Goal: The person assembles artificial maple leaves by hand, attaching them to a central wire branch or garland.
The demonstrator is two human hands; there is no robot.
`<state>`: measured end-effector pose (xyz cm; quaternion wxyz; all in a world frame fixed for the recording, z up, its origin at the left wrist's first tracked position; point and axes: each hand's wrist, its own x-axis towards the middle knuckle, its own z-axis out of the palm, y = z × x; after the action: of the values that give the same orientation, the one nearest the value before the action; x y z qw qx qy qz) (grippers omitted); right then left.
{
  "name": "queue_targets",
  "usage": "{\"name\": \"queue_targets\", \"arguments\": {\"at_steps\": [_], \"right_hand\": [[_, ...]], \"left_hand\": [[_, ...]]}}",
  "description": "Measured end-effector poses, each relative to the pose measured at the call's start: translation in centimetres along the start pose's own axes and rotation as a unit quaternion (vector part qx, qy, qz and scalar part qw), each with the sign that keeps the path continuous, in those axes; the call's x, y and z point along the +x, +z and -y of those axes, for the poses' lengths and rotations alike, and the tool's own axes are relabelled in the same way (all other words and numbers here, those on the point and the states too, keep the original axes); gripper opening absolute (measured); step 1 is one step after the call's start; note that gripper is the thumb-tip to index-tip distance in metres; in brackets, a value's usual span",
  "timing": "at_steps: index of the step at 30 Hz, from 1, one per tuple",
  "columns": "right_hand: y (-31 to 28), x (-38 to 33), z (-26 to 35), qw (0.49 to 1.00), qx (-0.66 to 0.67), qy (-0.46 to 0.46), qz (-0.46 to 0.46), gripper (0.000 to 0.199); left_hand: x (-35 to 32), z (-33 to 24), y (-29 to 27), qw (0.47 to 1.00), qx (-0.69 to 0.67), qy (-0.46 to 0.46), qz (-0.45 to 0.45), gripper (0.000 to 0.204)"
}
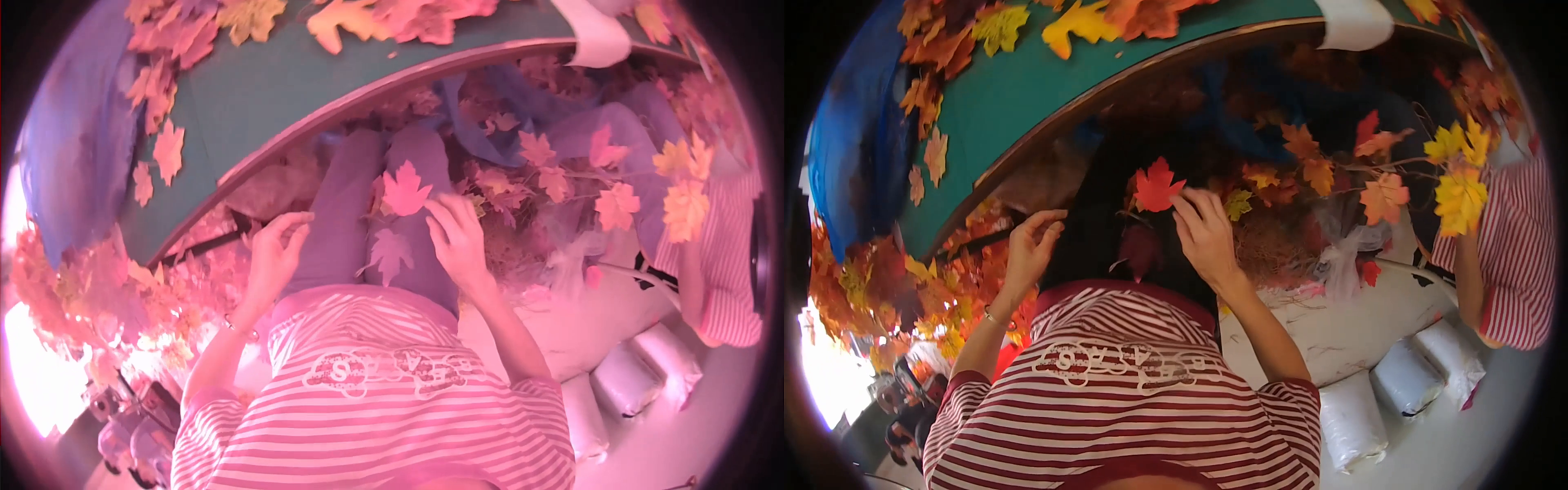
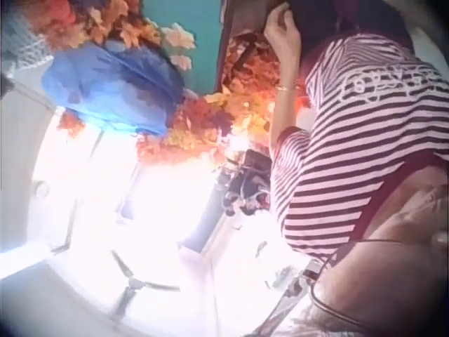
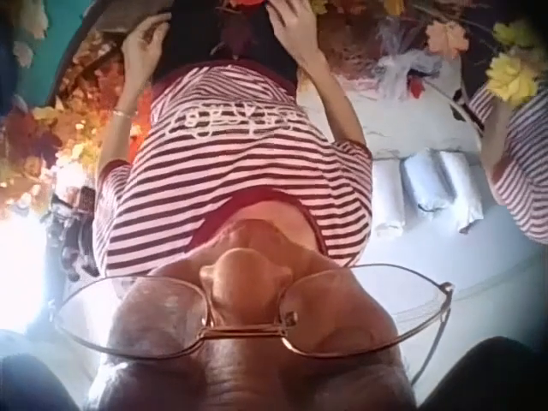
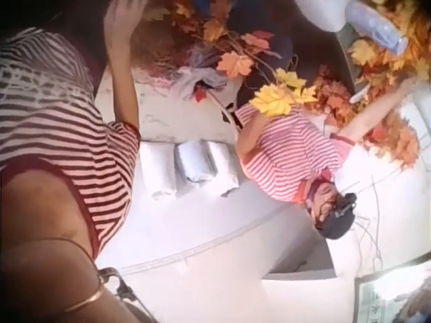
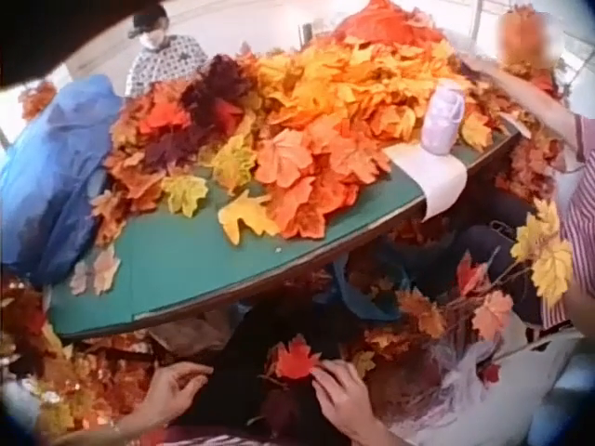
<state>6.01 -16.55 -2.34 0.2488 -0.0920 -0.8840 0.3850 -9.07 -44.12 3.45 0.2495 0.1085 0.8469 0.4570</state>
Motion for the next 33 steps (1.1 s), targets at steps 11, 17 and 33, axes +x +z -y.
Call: {"name": "queue_targets", "arguments": {"at_steps": [11, 17, 33], "right_hand": [[9.9, 3.0, -2.3, 0.945, -0.024, -0.071, 0.318, 0.018], [8.5, 4.5, -2.8, 0.951, 0.08, 0.058, 0.294, 0.013], [9.7, 4.3, 7.3, 0.898, 0.322, 0.223, 0.2, 0.005]], "left_hand": [[-1.1, 1.2, 5.6, 0.983, -0.105, -0.128, 0.084, 0.026], [-1.6, 3.4, 5.5, 0.962, -0.201, -0.162, 0.086, 0.025], [-6.8, 9.8, 1.2, 0.969, -0.187, -0.091, -0.133, 0.015]]}}
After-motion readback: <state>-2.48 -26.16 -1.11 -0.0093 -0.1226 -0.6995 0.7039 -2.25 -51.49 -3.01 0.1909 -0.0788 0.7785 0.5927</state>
